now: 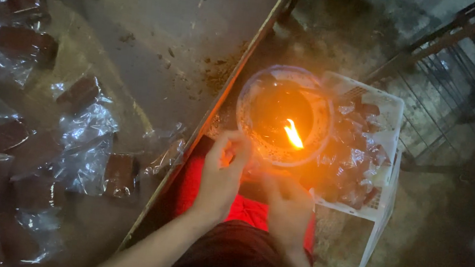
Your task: Sealing individual plastic bags containing food items by carefully melting the plastic edges over a candle flame.
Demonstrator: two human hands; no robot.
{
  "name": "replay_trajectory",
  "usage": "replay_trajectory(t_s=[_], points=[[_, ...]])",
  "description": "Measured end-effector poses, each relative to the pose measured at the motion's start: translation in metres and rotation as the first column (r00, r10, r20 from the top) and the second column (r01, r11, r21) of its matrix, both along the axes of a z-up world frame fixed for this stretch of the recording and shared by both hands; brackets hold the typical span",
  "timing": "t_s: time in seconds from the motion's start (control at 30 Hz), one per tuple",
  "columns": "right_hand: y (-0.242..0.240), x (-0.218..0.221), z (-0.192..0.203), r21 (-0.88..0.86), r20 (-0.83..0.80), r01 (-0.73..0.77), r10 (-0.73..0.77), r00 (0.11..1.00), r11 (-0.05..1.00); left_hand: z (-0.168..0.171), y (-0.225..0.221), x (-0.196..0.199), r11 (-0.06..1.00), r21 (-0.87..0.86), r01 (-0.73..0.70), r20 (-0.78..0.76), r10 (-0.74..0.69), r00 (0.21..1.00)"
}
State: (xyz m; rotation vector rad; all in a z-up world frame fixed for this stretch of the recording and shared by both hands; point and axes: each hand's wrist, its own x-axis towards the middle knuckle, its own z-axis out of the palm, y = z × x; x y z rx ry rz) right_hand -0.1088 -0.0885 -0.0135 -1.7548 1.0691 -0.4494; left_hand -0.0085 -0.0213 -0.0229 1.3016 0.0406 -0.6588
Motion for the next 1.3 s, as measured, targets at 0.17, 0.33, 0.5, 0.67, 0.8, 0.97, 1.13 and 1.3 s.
replay_trajectory(t_s=[0.17, 0.33, 0.5, 0.67, 0.8, 0.97, 1.13, 1.3], points=[[-0.023, 0.019, -0.030, 0.291, 0.298, 0.353, -0.435, 0.850, 0.889, 0.008, 0.002, 0.014, 0.996, 0.060, 0.072, -0.241, -0.056, 0.969], [-0.022, 0.043, 0.009, 0.346, 0.210, 0.407, -0.493, 0.844, 0.845, -0.007, -0.001, 0.009, 0.975, 0.058, 0.216, -0.337, -0.185, 0.923], [-0.032, 0.041, -0.015, 0.332, 0.224, 0.419, -0.503, 0.835, 0.845, 0.003, 0.000, 0.010, 0.942, 0.155, 0.297, -0.294, -0.243, 0.925], [-0.045, 0.023, -0.058, 0.356, 0.294, 0.400, -0.507, 0.810, 0.845, 0.008, 0.001, 0.007, 0.903, 0.270, 0.334, -0.154, -0.302, 0.941], [-0.024, 0.008, -0.017, 0.041, 0.212, 0.192, -0.196, 0.957, 0.981, -0.008, 0.002, 0.001, 0.944, 0.159, 0.289, -0.071, -0.281, 0.957], [-0.009, -0.010, -0.009, -0.163, 0.116, 0.052, -0.033, 0.993, 0.985, -0.011, 0.002, -0.006, 0.928, 0.275, 0.250, 0.153, -0.299, 0.942], [0.005, -0.010, -0.019, -0.033, 0.310, 0.118, -0.102, 0.945, 0.992, 0.000, 0.006, -0.007, 0.971, 0.182, 0.155, 0.096, -0.174, 0.980], [-0.012, -0.022, -0.012, 0.214, 0.045, 0.174, -0.187, 0.981, 0.961, 0.020, 0.018, 0.006, 0.911, 0.120, 0.394, 0.076, -0.405, 0.911]])
